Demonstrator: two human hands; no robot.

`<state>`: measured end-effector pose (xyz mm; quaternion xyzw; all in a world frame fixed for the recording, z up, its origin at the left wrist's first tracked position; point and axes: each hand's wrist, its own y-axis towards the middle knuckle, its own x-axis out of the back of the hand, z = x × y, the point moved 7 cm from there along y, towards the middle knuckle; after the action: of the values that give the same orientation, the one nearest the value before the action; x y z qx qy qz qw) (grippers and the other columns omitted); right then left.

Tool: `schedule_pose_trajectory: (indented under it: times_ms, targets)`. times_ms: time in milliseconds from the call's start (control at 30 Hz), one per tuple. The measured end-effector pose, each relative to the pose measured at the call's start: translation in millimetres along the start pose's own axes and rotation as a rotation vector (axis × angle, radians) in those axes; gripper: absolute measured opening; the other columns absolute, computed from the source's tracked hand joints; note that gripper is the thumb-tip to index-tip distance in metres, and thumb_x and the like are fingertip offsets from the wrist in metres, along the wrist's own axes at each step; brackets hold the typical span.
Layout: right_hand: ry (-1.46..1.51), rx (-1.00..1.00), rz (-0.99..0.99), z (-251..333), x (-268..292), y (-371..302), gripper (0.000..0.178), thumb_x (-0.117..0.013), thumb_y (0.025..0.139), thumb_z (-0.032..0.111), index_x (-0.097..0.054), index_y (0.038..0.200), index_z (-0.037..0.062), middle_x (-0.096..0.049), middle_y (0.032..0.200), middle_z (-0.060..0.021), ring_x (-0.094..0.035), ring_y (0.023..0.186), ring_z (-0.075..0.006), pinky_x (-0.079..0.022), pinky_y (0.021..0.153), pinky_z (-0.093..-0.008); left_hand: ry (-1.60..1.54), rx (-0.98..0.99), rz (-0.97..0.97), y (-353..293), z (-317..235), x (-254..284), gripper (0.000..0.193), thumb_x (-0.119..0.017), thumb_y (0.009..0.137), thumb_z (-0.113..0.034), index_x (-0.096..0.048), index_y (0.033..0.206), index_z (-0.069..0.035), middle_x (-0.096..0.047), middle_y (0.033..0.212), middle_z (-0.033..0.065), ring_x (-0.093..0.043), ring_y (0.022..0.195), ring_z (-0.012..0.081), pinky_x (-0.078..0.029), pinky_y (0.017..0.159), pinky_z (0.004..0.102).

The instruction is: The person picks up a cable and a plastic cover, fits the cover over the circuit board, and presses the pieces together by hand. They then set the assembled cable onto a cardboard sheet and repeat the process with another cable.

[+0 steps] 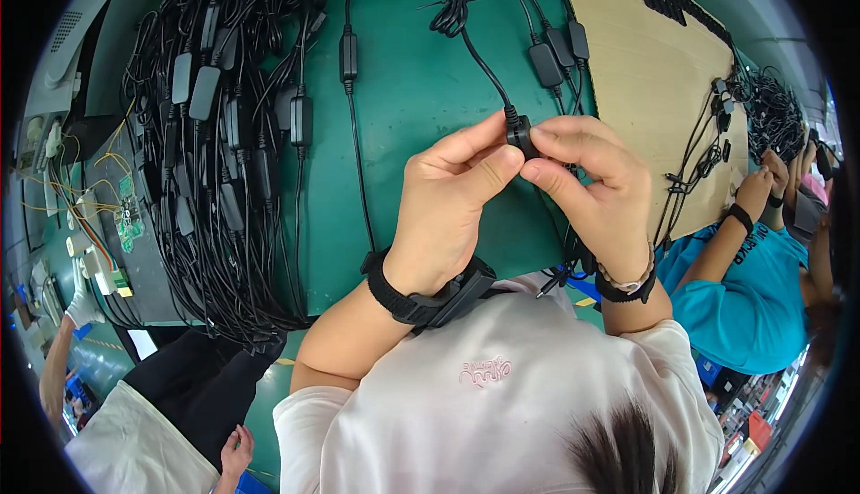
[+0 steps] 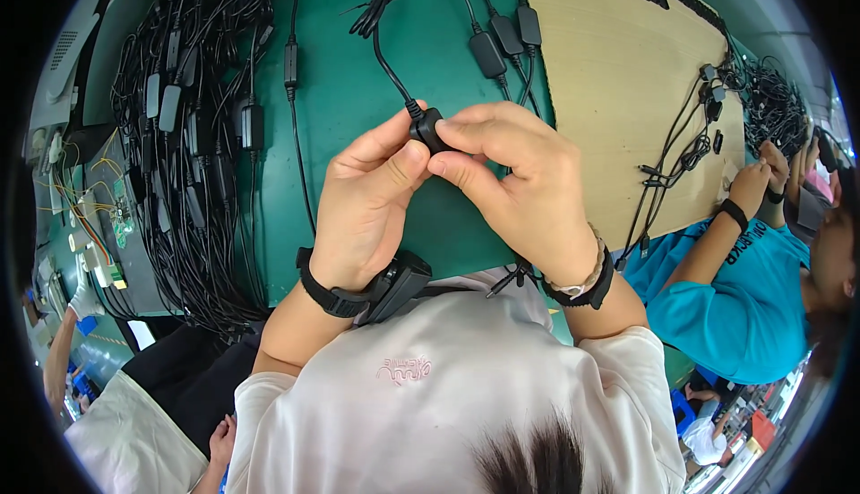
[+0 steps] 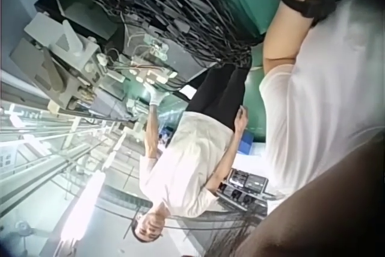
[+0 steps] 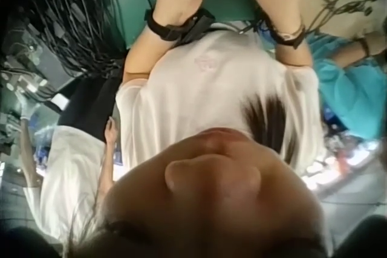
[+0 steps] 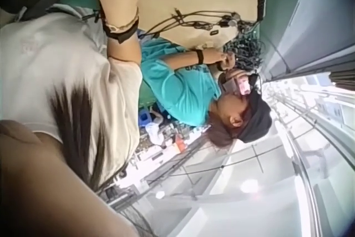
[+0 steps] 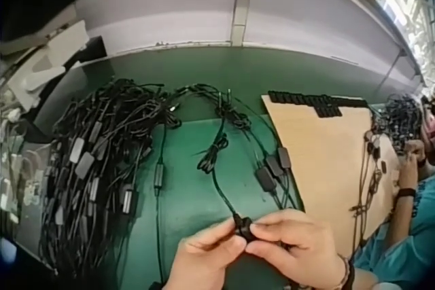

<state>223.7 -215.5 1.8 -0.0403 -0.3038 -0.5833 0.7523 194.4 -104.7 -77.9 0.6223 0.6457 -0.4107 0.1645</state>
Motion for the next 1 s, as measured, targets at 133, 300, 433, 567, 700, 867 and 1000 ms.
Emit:
schedule_pose_trajectory:
  times_ms: [133,300,433,567,700,867,1000]
  targets:
    - [-0.085,0.078,0.012,5,0,-1,0.018,-0.072,0.066,0.005,-0.064,0.082,-0.0008,-0.062,0.083,-0.0106,-0.059,0.063,-0.0176,-0.049,0.054,-0.0246,0.038,-0.039,0.002,-2,-5,-2,0.025,-0.056,0.083,-0.002,-0.058,0.108,-0.001,-0.057,0.109,0.0075,-0.056,0.096,0.0148,-0.045,0.085,0.0297]
    - [-0.11,0.09,0.03,10,0,-2,0.018,-0.072,0.065,0.003,-0.063,0.081,-0.0004,-0.061,0.082,-0.0102,-0.059,0.064,-0.0187,-0.049,0.053,-0.0243,0.084,-0.094,0.009,-2,-9,-4,0.027,-0.057,0.08,0.004,-0.058,0.107,0.004,-0.057,0.098,0.0057,-0.054,0.088,0.0114,-0.045,0.078,0.0213]
    - [-0.156,0.165,-0.01,20,0,-3,0.019,-0.072,0.064,0.002,-0.063,0.081,-0.0002,-0.06,0.082,-0.0098,-0.059,0.066,-0.0189,-0.049,0.054,-0.0241,0.3,-0.225,0.042,-4,-14,-7,0.027,-0.057,0.081,0.003,-0.057,0.109,0.003,-0.057,0.102,0.0065,-0.053,0.089,0.0107,-0.044,0.078,0.0203]
    - [-0.12,0.158,-0.05,17,1,-6,0.021,-0.073,0.063,0.0,-0.06,0.079,-0.0026,-0.06,0.084,-0.0118,-0.058,0.069,-0.0189,-0.047,0.058,-0.0246,0.27,-0.288,0.097,-6,-16,-11,0.025,-0.053,0.083,0.003,-0.059,0.107,-0.001,-0.056,0.111,0.0108,-0.051,0.107,0.0208,-0.043,0.09,0.0307]
    - [-0.141,0.195,-0.069,18,2,-7,0.021,-0.072,0.062,0.001,-0.062,0.081,-0.0007,-0.059,0.084,-0.0105,-0.058,0.067,-0.0194,-0.048,0.054,-0.0251,0.317,-0.277,0.111,-7,-16,-12,0.026,-0.053,0.084,0.003,-0.058,0.109,-0.002,-0.055,0.113,0.0116,-0.049,0.111,0.0228,-0.042,0.092,0.0327]
    - [-0.247,0.267,-0.094,28,-3,-10,0.02,-0.072,0.063,-0.001,-0.06,0.079,-0.0021,-0.06,0.085,-0.0123,-0.058,0.071,-0.0202,-0.047,0.059,-0.0254,0.229,-0.313,0.147,-10,-19,-20,0.028,-0.055,0.084,-0.001,-0.056,0.112,-0.001,-0.055,0.112,0.0108,-0.051,0.105,0.0195,-0.043,0.088,0.0297]
    - [-0.251,0.268,-0.072,27,-3,-10,0.018,-0.07,0.066,-0.003,-0.061,0.081,-0.002,-0.06,0.085,-0.012,-0.058,0.073,-0.0202,-0.048,0.061,-0.0258,0.195,-0.266,0.113,-9,-19,-18,0.029,-0.057,0.084,-0.004,-0.055,0.112,0.002,-0.055,0.107,0.0075,-0.053,0.095,0.0126,-0.043,0.083,0.0233]
